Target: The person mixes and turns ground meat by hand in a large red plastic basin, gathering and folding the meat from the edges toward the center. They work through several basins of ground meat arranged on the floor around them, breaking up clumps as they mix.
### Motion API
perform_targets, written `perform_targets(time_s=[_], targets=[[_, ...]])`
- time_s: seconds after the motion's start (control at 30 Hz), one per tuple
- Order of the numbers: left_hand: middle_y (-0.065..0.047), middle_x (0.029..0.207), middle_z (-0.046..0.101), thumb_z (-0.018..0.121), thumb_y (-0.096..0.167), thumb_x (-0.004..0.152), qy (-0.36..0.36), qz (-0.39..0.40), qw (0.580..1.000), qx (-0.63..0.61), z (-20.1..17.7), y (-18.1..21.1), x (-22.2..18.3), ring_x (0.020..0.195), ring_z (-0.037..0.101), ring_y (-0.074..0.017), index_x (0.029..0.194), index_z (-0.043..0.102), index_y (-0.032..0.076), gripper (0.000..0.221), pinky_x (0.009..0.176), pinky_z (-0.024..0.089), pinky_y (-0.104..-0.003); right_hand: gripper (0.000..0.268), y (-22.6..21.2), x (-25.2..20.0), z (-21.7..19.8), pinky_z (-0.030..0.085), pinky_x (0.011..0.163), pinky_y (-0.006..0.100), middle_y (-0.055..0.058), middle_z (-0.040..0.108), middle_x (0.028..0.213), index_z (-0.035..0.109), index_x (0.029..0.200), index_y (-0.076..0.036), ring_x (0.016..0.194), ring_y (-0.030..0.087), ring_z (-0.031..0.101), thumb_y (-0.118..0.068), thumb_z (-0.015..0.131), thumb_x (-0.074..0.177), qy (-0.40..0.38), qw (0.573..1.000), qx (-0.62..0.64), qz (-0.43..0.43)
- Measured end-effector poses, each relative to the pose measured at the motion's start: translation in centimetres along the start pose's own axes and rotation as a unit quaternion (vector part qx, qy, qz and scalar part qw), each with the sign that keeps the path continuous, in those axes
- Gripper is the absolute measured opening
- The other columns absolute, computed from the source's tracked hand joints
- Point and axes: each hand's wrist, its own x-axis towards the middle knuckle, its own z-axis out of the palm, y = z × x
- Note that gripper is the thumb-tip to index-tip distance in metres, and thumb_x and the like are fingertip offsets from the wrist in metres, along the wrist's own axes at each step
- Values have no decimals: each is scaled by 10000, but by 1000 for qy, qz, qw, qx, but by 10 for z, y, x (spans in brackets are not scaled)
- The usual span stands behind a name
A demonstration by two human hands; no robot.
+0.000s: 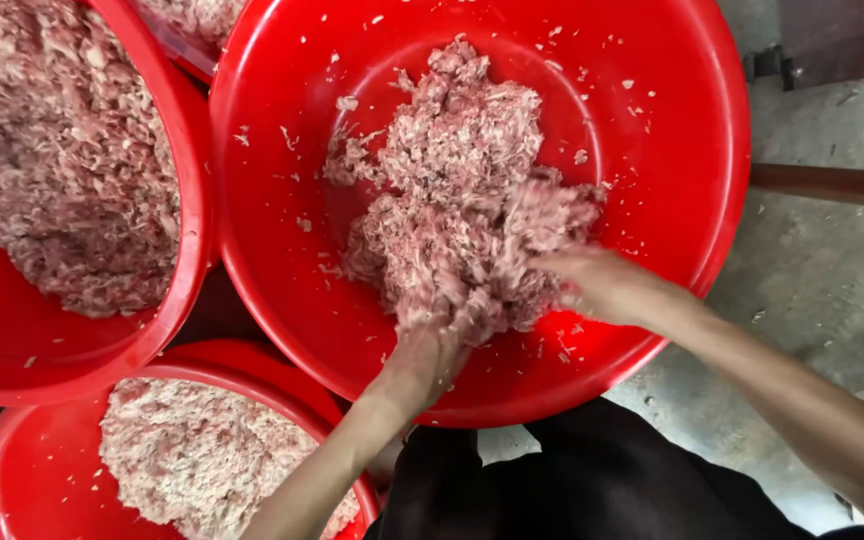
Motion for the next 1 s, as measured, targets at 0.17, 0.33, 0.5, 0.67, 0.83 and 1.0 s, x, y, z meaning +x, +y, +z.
perform_targets(time_s=[0.17, 0.33, 0.5, 0.67, 0.83, 1.0], targets=[[-221, 1298, 636, 424, 412, 1010, -159, -423, 814, -364, -81, 15, 23, 1163, 639, -293, 1616, 189, 120, 713, 1001, 542, -467, 926, 6, 9, -59, 324, 1254, 527, 280, 163, 1656, 134, 1666, -176, 1526, 417, 274, -616, 570, 977, -62, 888, 200, 410], [-195, 1580, 403, 481, 592, 938, -89, -414, 692, -584, 41, -39, 43, 1447, 452, -306, 1592, -63, 40, 1014, 1131, 377, -636, 1219, 25, 44, -3, 376, 1120, 633, 157, -47, 1711, -188, 1624, -175, 1513, 398, 256, -690, 623, 874, -63, 699, 493, 515], [-183, 1633, 315, 571, 835, 726, -156, -448, 581, -662, 66, -58, 104, 1532, 241, -349, 1585, 345, 17, 1208, 1193, 224, -630, 993, 101, 51, 123, 250, 1204, 477, 186, 344, 1696, 303, 1620, -21, 1536, 305, 286, -560, 691, 882, -6, 669, 675, 311], [-237, 1600, 361, 655, 726, 774, -131, -471, 618, -616, 59, -75, 111, 1497, 285, -400, 1555, 385, 25, 1084, 1152, 279, -691, 600, 55, 93, 50, 461, 1141, 567, 243, 569, 1475, 520, 1429, -1, 1360, 432, 535, -176, 688, 880, 4, 674, 687, 271], [-166, 1304, 721, 735, 484, 886, 73, -306, 756, -574, -3, -58, 115, 1218, 661, -256, 1370, 676, 63, 644, 1059, 520, -433, 442, 29, 128, -14, 328, 1151, 517, 164, 446, 1530, 508, 1464, -64, 1392, 295, 403, -251, 525, 1064, 100, 628, 615, 466], [-130, 952, 819, 771, 105, 939, 215, -186, 834, -473, -97, -34, 101, 768, 762, -210, 1120, 766, 36, 193, 647, 629, -296, 326, -11, 107, -88, 517, 1169, 454, 173, 640, 1283, 600, 1242, -13, 1257, 298, 642, -7, 550, 920, 123, 943, 309, 25]])
